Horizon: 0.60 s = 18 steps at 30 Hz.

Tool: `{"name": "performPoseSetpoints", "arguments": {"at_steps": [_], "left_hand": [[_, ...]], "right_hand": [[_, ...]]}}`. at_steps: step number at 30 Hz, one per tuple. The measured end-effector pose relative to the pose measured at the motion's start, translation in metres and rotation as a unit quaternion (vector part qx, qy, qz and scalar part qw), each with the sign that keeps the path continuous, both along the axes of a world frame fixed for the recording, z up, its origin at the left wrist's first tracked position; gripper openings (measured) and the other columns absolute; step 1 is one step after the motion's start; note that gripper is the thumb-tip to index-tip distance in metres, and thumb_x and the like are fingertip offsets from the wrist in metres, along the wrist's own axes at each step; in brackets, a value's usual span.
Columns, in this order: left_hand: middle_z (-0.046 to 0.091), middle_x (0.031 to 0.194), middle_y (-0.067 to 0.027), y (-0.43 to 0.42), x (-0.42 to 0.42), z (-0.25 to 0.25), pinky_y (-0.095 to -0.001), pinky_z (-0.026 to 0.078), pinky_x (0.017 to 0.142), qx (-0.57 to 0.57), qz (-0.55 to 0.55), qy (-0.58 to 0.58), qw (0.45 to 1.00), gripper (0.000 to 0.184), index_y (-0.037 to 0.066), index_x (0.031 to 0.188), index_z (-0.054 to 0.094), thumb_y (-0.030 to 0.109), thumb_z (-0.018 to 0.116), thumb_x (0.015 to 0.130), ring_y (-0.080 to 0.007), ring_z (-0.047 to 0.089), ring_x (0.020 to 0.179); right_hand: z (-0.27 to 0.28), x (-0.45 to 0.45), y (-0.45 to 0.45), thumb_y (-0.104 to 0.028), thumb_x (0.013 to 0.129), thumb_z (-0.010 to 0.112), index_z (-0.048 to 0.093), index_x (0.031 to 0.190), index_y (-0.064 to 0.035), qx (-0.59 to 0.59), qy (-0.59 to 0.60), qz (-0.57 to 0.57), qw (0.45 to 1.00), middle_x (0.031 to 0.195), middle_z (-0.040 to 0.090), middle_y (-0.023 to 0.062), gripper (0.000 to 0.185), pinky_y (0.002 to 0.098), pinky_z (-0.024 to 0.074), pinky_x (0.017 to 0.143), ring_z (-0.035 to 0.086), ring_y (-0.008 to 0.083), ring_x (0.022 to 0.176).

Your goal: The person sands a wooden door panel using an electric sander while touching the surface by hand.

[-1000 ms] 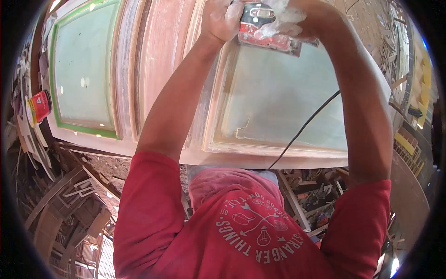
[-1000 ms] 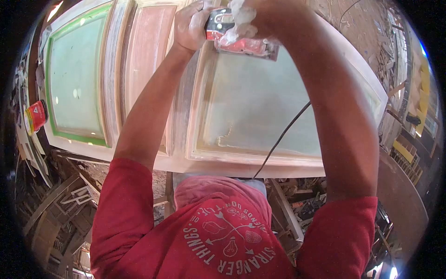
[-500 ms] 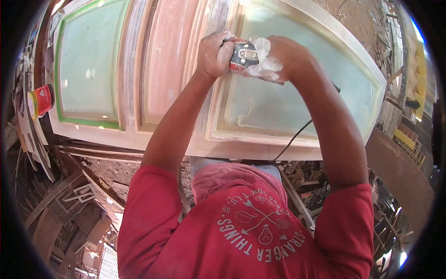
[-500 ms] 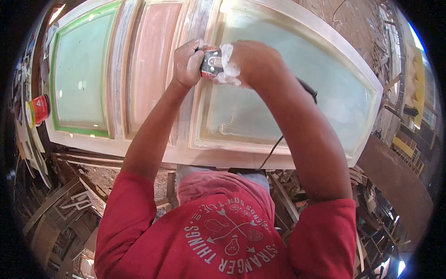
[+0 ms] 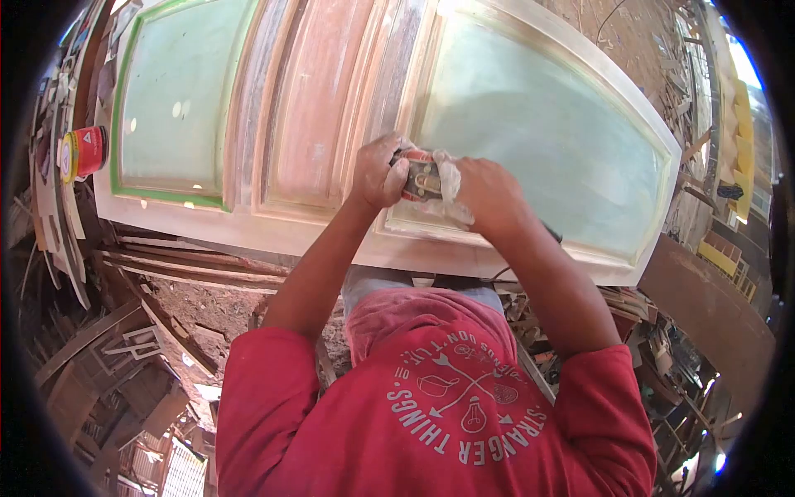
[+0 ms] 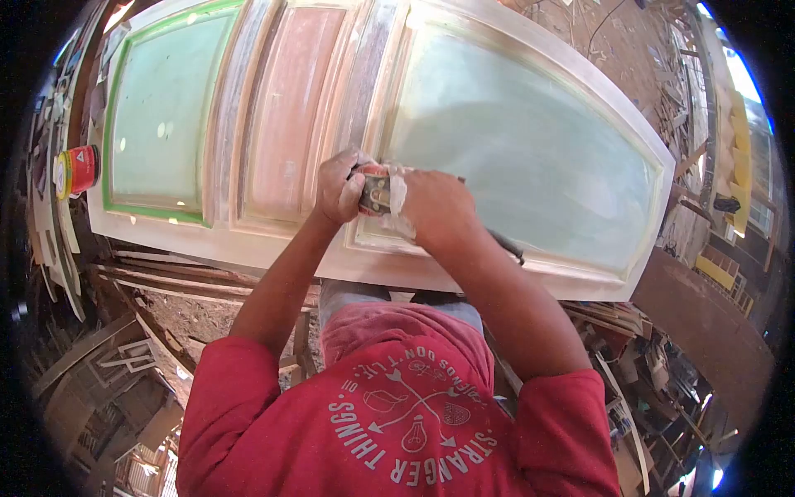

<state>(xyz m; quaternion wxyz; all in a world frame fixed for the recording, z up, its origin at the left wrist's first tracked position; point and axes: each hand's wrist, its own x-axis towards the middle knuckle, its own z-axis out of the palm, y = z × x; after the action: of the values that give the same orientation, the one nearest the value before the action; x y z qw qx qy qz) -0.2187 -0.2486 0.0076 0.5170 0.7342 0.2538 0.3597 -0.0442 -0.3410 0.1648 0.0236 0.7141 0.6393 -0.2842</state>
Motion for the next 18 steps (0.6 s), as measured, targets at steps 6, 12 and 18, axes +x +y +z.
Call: {"name": "performPoseSetpoints", "arguments": {"at_steps": [6,12,18], "left_hand": [[0.072,0.088,-0.0210,-0.042,-0.024,0.006,-0.0496,0.059,0.074,-0.002,-0.005,0.038,0.999,0.039,0.001,0.097,0.073,0.038,0.058,0.095,-0.0410,0.073,0.079],[0.071,0.089,-0.0181,-0.083,0.012,0.033,-0.0526,0.058,0.074,0.117,0.042,0.122,0.985,0.023,0.005,0.096,0.070,0.019,0.069,0.077,-0.0413,0.071,0.080],[0.064,0.083,-0.0145,-0.075,0.075,0.032,-0.0548,0.056,0.089,0.167,0.046,0.162,0.971,0.020,0.007,0.087,0.062,0.026,0.066,0.080,-0.0393,0.070,0.082]], "right_hand": [[-0.023,-0.014,-0.060,-0.032,0.089,0.084,0.068,0.141,-0.0060,-0.001,0.045,-0.024,0.999,0.124,0.077,0.0197,0.060,0.0494,0.0580,0.099,0.075,0.0372,0.112],[-0.037,-0.006,-0.086,-0.036,0.089,0.083,0.059,0.153,-0.0063,-0.039,0.030,-0.040,0.998,0.130,0.074,0.0194,0.075,0.0517,0.0592,0.093,0.075,0.0386,0.111],[-0.118,0.047,-0.110,-0.047,0.086,0.084,0.057,0.152,-0.0087,0.016,-0.021,-0.111,0.993,0.123,0.075,0.0203,0.081,0.0527,0.0604,0.094,0.076,0.0411,0.109]]}}
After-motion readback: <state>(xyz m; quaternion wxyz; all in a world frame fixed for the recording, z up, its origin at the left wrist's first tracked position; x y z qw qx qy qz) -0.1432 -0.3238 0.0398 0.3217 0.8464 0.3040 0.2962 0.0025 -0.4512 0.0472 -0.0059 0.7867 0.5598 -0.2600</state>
